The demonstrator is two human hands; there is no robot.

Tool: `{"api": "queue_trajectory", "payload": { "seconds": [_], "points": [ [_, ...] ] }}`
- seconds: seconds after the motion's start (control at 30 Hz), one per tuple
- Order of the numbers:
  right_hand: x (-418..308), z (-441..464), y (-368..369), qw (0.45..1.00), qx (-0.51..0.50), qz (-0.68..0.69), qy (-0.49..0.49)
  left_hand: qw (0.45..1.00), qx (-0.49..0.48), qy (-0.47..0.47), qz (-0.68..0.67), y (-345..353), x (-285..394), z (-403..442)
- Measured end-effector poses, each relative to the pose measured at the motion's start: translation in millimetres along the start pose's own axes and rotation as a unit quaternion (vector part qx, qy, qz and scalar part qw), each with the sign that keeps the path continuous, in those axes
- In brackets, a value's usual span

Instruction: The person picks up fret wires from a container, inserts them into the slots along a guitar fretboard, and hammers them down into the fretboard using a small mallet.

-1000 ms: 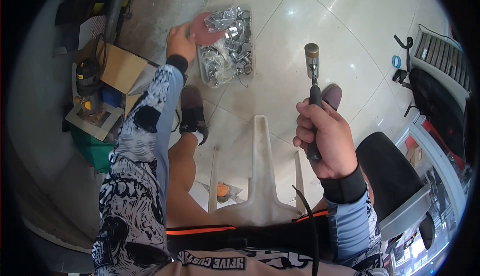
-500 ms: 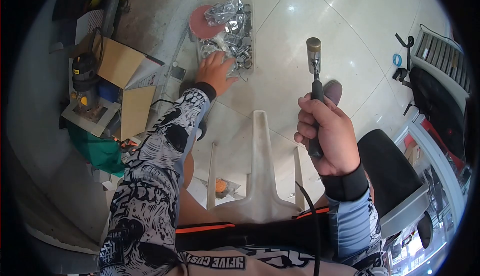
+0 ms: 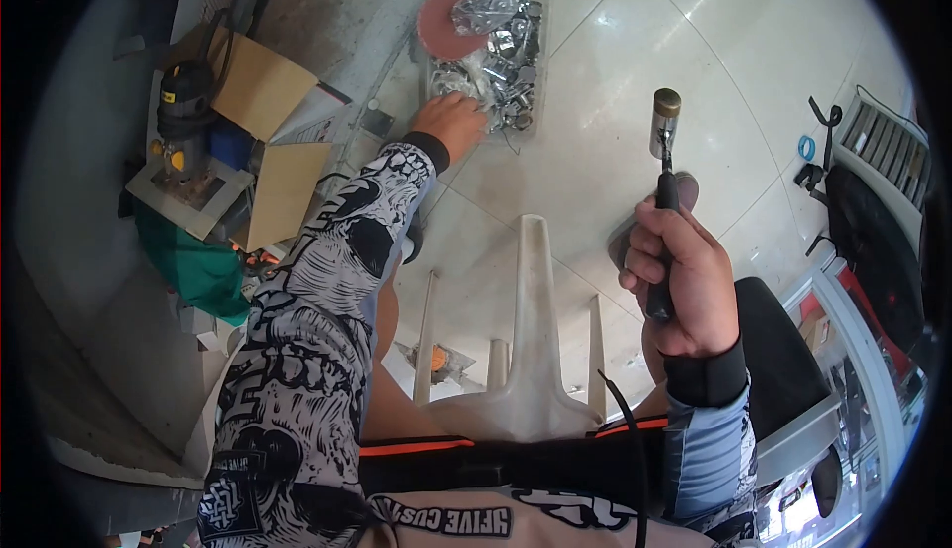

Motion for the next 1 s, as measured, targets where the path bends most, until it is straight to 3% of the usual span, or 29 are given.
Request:
{"api": "queue_trajectory", "payload": {
  "seconds": [0.2,0.3,0.37,0.8,0.87,1.0],
  "points": [
    [2,1,-2,1.0,0.006,0.007,0.007,0.991,0.097,0.076,-0.059,-25,-36,-4],
    [2,0,0,1.0,0.003,0.006,0.0,0.979,0.17,0.012,-0.109,-46,-65,4],
    [3,-1,0,1.0,0.002,-0.001,-0.002,0.965,0.178,-0.133,-0.139,-58,-74,5],
    [1,0,2,1.0,0.003,-0.005,0.001,0.948,0.25,-0.133,-0.143,-42,-62,-7],
    [1,0,2,1.0,-0.002,-0.005,0.0,0.935,0.304,-0.116,-0.143,-42,-56,-7],
    [2,-1,2,1.0,0.004,-0.006,0.006,0.949,0.274,-0.101,-0.116,-46,-47,-6]
  ]
}}
Point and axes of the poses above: each hand's wrist, its own z-axis towards the middle knuckle, its own y-axis out of the palm, x = y × z, the point moved 2 cm from there along z, towards the middle knuckle, and after that the axes turned 13 degrees about y, right-handed, at the moved point
